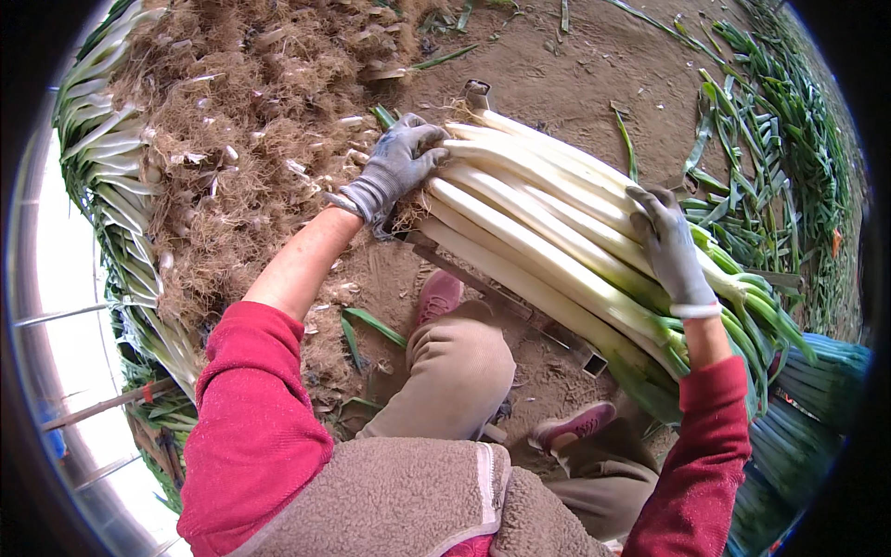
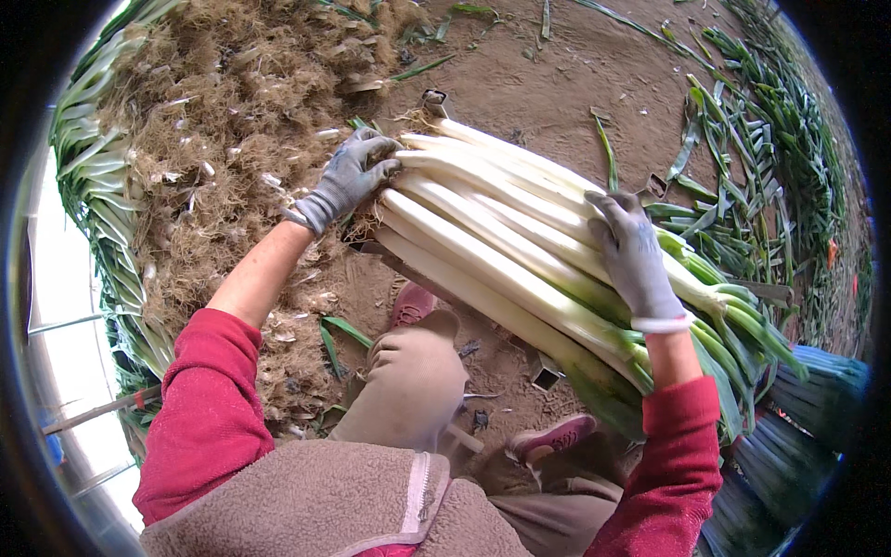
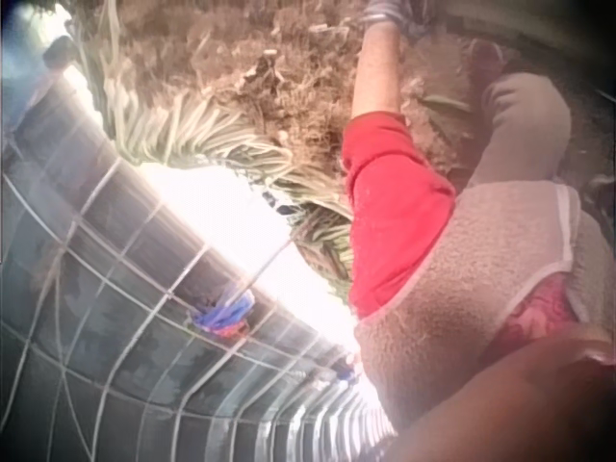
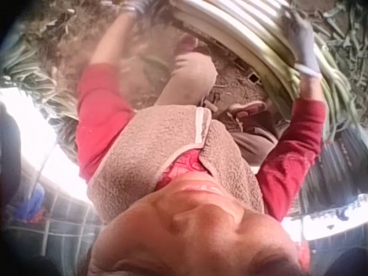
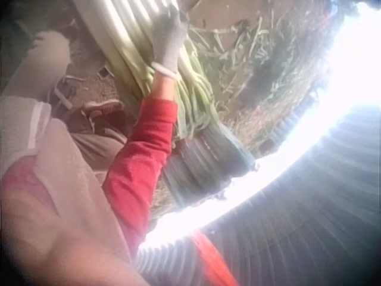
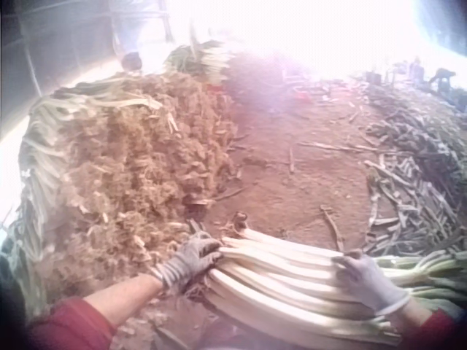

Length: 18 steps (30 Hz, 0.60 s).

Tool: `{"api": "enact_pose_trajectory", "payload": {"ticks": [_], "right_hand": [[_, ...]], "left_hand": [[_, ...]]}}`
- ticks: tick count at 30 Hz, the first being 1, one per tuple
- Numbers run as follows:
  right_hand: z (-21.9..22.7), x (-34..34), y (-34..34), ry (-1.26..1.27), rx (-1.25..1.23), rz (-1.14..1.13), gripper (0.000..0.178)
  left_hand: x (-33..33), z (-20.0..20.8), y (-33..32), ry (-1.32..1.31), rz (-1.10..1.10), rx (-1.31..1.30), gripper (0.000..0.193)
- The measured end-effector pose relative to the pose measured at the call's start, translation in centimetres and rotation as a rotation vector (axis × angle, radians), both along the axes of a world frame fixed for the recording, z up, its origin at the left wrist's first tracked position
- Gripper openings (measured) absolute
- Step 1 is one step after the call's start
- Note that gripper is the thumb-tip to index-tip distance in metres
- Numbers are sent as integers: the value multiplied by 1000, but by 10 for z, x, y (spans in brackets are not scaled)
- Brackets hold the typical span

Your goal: The person gathers leeks from a pile, aligns them on a wooden jig, and secures them with a rubber band. The person then places the finished bundle onto a growing stack of leek bundles.

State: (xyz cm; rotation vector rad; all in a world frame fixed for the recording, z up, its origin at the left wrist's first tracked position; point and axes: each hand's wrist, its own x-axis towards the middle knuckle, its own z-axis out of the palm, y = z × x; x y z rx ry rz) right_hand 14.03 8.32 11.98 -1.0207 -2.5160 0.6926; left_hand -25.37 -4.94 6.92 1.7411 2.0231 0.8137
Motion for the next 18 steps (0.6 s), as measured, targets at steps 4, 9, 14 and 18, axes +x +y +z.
{"api": "enact_pose_trajectory", "payload": {"ticks": [4,9,14,18], "right_hand": [[10,35,-14,-118,285,32,37],[13,49,-12,-172,179,-60,29],[8,52,-22,-157,121,-46,26],[-2,51,-21,-247,176,-86,26]], "left_hand": [[9,11,21,-24,-50,138,25],[39,13,61,130,-115,-21,21],[33,13,34,7,-140,-32,19],[41,13,14,269,-172,232,13]]}}
